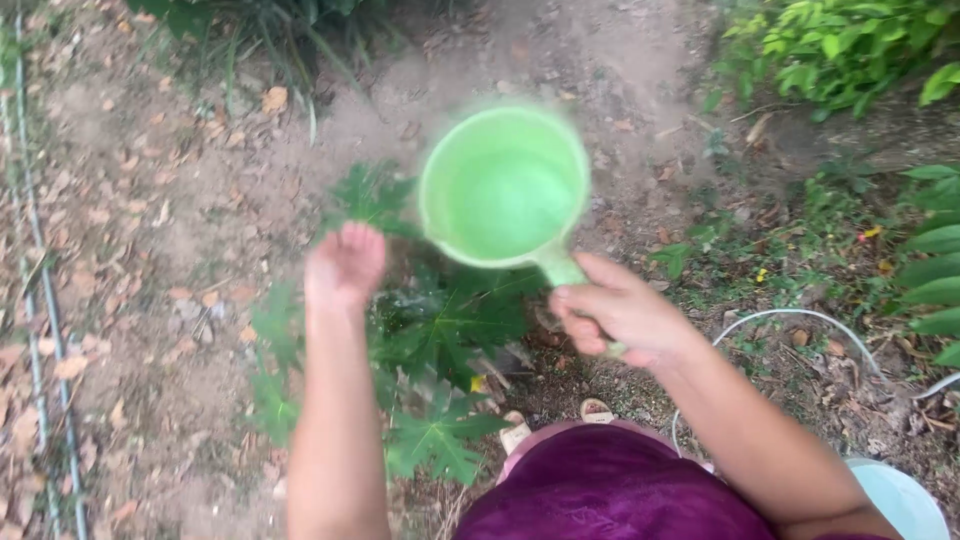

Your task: The person pours water from a white bucket into a green scoop and then waters several plants in a garden. The person uses the scoop to pour water onto the soil around the plants.

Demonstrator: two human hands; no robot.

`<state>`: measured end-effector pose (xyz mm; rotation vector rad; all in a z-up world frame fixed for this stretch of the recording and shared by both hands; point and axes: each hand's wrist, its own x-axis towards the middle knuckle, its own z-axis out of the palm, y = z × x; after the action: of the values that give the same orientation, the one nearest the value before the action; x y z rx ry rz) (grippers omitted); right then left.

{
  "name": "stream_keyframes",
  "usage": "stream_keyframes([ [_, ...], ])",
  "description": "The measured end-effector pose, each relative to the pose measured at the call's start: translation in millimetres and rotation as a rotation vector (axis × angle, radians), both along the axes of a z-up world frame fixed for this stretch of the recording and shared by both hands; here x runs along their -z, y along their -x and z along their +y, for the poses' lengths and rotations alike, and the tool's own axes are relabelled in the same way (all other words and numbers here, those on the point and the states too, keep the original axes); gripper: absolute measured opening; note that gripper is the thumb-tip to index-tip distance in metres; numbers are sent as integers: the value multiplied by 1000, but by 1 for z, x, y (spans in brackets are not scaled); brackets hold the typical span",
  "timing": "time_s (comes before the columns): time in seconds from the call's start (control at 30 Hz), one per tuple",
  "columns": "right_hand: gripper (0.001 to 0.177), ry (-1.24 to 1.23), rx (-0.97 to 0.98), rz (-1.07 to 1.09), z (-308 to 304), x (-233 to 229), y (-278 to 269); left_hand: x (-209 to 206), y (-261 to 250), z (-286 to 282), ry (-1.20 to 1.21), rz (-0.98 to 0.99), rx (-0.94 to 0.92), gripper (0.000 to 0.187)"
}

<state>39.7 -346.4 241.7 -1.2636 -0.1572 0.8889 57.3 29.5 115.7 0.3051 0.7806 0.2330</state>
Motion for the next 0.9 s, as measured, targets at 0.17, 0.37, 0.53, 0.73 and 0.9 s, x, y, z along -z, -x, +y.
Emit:
stream_keyframes([
  [0.17,43,34,86,-55,-26,29,-2,-145,35,13,-532,-145,125,35],
  [0.37,10,-2,119,3,-26,30,0,-204,78,21,-778,-201,-129,36],
  [0.53,10,-23,61,-18,-23,36,1,-168,79,0,-702,-24,-79,35],
  [0.73,43,93,-67,-166,-1,18,5,-26,68,-18,-247,24,7,37],
  [0.9,45,142,-147,-189,26,1,12,86,64,-28,5,123,-47,35],
])
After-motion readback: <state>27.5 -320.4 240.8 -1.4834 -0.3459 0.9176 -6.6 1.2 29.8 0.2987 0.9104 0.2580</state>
